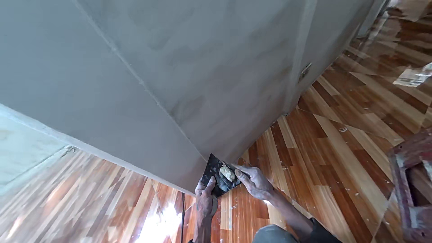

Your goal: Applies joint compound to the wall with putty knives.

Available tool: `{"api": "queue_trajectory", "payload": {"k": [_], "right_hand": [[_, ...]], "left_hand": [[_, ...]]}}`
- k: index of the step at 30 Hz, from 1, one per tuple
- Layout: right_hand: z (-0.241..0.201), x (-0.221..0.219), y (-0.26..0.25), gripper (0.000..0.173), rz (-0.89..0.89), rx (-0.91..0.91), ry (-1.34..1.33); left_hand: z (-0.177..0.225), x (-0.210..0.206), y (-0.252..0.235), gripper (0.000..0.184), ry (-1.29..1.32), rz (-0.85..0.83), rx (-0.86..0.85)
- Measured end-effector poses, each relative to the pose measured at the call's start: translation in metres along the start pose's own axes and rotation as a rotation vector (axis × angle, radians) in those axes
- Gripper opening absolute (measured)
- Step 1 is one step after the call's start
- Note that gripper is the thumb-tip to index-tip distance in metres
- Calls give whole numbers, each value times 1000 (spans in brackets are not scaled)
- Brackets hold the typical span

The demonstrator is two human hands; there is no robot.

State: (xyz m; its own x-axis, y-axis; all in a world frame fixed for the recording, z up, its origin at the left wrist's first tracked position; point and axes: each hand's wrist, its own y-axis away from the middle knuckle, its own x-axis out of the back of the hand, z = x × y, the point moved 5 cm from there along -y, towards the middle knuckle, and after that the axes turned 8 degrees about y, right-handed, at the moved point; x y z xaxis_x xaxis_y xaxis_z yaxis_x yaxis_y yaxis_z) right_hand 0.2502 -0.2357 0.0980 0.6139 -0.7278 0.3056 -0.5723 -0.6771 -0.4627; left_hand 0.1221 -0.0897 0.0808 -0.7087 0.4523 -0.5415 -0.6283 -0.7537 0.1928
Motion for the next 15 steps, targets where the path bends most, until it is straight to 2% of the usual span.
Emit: {"api": "queue_trajectory", "payload": {"k": [4, 6, 7, 8, 10, 12, 13, 15], "right_hand": [[19, 15, 20, 46, -237, -143, 10], [29, 21, 37, 44, -373, -252, -71], [37, 25, 48, 42, -368, -327, -156], [48, 32, 59, 39, -255, -437, -273], [75, 53, 82, 36, 145, -703, -503], [92, 73, 99, 33, 495, -890, -719], [99, 80, 106, 31, 612, -937, -816], [107, 87, 119, 27, 717, -982, -948]], "left_hand": [[-10, -9, 2, 29, 39, 27, 68], [-14, -22, 1, 28, 70, 46, 68], [-16, -29, -1, 27, 69, 58, 45], [-17, -35, -4, 27, 68, 59, 18], [-17, -50, -8, 24, 64, 44, -38], [-17, -68, -13, 20, 47, 9, -71], [-17, -78, -16, 18, 35, -11, -78], [-18, -99, -21, 16, -24, -60, -60]]}}
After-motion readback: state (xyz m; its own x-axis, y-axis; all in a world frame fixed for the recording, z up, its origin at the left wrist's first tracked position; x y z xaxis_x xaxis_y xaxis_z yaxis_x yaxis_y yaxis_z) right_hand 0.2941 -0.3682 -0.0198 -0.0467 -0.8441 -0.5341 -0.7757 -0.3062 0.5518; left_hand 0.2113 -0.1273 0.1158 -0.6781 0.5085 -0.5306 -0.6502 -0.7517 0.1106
